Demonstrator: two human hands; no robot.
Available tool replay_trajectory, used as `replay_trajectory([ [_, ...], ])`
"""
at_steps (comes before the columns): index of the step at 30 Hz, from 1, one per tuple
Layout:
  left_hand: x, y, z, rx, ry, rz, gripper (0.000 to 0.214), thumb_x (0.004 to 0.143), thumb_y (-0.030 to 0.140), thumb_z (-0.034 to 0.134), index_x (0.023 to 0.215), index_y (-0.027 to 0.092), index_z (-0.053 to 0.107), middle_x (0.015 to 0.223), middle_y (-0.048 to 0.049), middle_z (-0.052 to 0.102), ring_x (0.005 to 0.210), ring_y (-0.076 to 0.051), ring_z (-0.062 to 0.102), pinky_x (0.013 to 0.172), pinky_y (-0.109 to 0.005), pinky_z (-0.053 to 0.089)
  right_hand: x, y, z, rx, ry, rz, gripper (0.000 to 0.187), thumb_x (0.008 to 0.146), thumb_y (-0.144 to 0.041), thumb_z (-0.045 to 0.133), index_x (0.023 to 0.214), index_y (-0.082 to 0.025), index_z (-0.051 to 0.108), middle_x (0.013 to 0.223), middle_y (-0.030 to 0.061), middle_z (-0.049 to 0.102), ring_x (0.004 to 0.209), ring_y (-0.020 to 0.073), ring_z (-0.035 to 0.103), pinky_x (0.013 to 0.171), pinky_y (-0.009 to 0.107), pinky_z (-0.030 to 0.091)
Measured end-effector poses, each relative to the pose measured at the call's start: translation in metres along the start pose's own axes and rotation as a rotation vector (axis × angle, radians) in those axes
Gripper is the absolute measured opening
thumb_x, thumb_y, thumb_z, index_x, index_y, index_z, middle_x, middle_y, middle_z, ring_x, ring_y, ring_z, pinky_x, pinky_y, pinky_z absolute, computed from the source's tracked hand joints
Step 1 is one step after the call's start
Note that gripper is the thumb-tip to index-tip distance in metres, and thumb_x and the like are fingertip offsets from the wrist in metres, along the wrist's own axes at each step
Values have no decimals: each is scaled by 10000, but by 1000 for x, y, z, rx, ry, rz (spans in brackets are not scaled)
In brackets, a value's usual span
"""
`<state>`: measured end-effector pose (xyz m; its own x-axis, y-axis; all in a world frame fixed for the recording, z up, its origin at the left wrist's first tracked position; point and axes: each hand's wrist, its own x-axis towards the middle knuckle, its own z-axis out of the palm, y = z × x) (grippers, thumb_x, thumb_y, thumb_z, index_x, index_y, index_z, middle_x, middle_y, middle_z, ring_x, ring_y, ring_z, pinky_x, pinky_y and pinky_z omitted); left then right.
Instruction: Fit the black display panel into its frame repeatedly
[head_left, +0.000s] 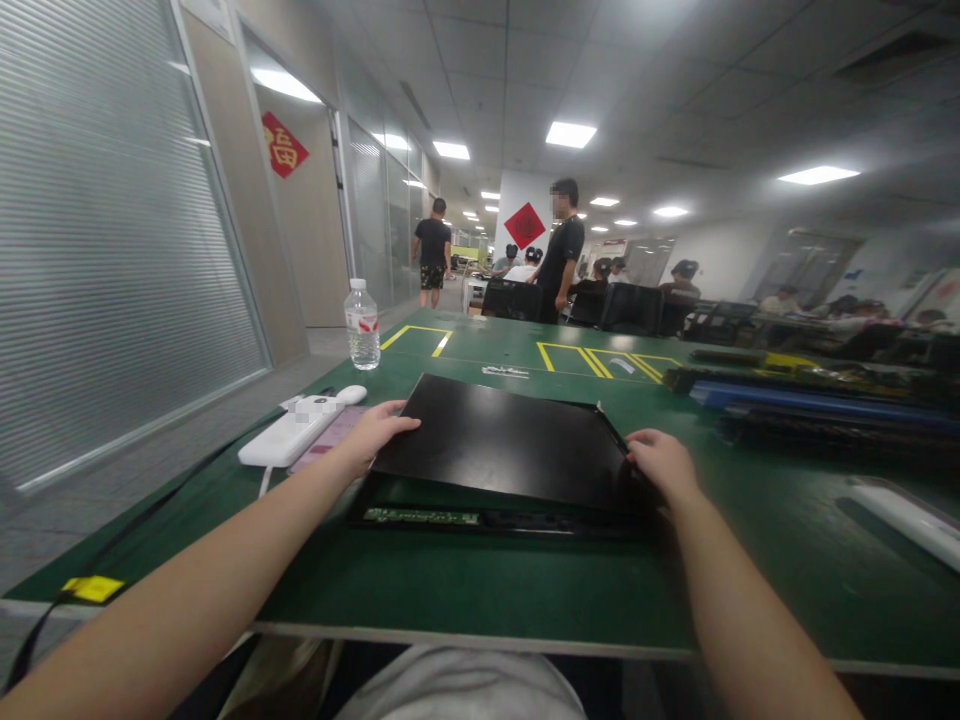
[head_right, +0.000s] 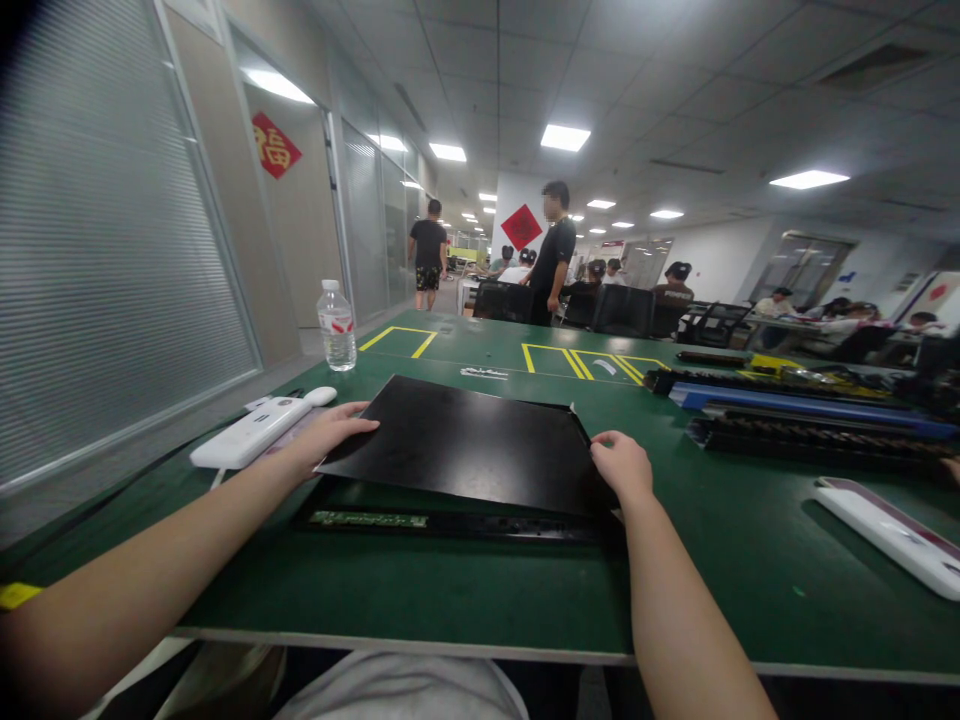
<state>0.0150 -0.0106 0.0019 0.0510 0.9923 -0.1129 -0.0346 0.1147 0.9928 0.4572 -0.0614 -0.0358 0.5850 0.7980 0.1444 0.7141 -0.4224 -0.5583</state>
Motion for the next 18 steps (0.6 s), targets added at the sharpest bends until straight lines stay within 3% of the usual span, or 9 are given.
replay_trajectory([
  [18, 5, -4, -2, -9, 17, 3, 502, 543, 178, 786, 1035, 161, 686, 712, -28, 774, 585, -206, 705, 560, -280, 537, -3, -2, -4, 5, -4, 4, 300, 778, -257, 573, 991, -236, 783, 834, 48, 764, 785, 215, 683, 647, 293, 437],
])
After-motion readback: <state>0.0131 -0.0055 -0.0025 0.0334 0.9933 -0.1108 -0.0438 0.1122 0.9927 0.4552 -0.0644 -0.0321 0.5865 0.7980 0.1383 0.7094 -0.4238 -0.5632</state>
